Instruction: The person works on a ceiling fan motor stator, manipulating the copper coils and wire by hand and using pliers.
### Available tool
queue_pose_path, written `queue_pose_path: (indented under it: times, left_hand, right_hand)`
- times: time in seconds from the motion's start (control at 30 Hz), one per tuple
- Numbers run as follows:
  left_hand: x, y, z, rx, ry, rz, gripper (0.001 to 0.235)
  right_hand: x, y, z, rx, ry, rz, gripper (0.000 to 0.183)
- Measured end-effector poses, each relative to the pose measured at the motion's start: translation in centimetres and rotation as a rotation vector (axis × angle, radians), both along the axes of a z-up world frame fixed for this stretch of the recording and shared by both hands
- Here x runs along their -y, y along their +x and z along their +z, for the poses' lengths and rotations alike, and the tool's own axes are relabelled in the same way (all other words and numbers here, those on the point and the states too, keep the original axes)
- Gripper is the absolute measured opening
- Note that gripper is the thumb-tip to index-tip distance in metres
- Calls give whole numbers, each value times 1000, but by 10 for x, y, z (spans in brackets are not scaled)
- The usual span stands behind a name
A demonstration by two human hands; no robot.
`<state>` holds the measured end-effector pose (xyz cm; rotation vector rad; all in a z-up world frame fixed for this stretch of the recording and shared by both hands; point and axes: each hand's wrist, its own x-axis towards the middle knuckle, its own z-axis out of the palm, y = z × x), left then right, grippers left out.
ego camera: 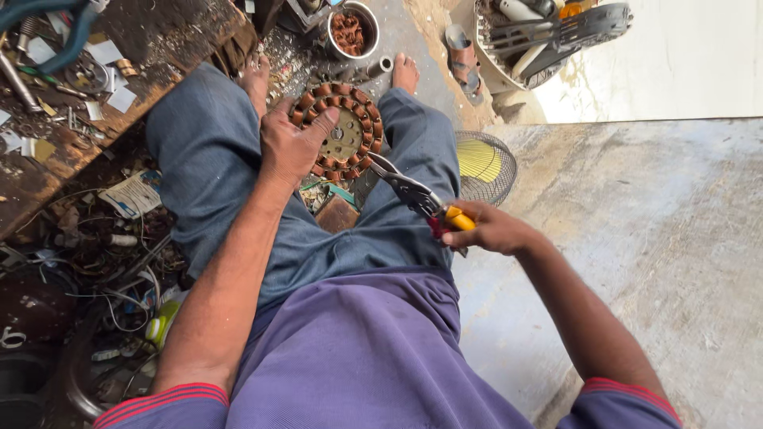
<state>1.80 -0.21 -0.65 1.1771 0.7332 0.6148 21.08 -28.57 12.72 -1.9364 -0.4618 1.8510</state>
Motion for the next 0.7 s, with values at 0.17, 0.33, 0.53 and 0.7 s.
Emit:
queue_pose_path:
  times: [0.17, 0.33, 0.53, 0.7]
  left_hand:
    - [-3, -2, -1, 88, -189, -170, 31]
    - [0, -2, -5, 113, -93, -194, 33]
    - [-15, 8, -1, 29, -160, -94, 34]
    - [-6, -11, -1, -211, 163, -34, 33]
  right_hand:
    - [3, -6, -14, 92, 197, 144, 37]
    - [13, -42, -54, 700, 307, 254, 37]
    - [9, -64, -77, 1125, 366, 172, 31]
    - [12, -49, -63, 801, 269, 236, 37]
